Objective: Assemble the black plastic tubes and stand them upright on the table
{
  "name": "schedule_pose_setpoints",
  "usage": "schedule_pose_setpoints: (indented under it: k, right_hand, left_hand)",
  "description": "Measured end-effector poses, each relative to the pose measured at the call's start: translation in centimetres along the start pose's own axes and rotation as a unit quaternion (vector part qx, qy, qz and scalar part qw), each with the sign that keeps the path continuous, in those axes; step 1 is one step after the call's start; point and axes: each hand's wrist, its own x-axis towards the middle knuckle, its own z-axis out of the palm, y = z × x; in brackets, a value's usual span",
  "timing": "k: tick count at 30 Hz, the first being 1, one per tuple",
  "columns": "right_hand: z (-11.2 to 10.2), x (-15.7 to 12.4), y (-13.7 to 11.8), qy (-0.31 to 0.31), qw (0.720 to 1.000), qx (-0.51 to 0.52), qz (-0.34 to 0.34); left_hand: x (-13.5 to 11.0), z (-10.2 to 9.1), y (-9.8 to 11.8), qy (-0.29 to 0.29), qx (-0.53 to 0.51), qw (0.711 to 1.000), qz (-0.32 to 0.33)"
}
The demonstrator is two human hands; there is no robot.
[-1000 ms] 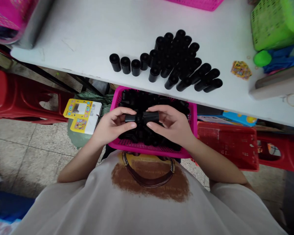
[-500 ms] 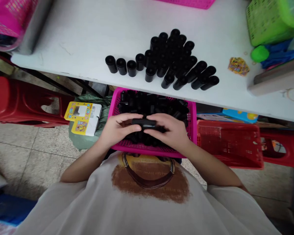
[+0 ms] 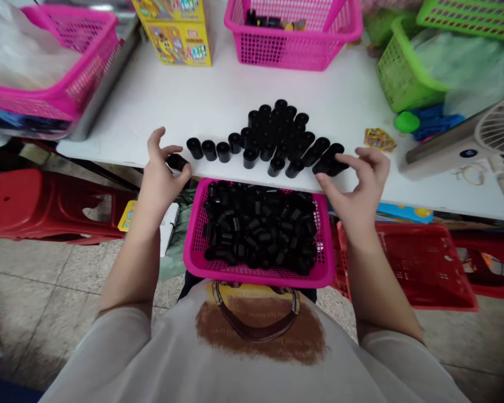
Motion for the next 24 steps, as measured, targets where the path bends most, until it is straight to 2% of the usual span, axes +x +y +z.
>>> schedule_pose_setpoints:
  k: [2,4,8,11,15,19,24]
  right_hand:
    - [0.3,0.7,2.9,-0.025,1.000,0.009,0.016]
    - [1.0,1.0,4.6,-0.071,0.997,0.023,0.016]
    - [2.6,1.6,4.7,-0.136,0.991,0.016,-0.001]
    - [3.9,2.7,3.7,-0.173,0.985,0.026,0.005]
    - [5.6,4.2,2.4,-0.197,0.980,0.038,0.011]
    - [7.5,5.4,1.7,-0.220,0.975,0.038,0.015]
    - [10.0,7.5,2.6,-0.224,0.974,0.035,0.010]
  left_hand:
    - [1.9,0.2,-2.1,-0.035,-0.004,0.999,-0.012]
    - [3.2,0.6,-3.5,-0.069,-0.018,0.997,-0.010]
    - [5.3,2.2,-4.4,-0.137,-0.051,0.989,0.031]
    - [7.0,4.5,-4.0,-0.157,-0.094,0.976,0.121]
    - [8.9,8.7,-2.7,-0.166,-0.116,0.952,0.229]
    - [9.9,11.9,-1.7,-0.156,-0.137,0.941,0.268]
    - [12.2,14.2,-0.8,-0.164,-0.161,0.928,0.293]
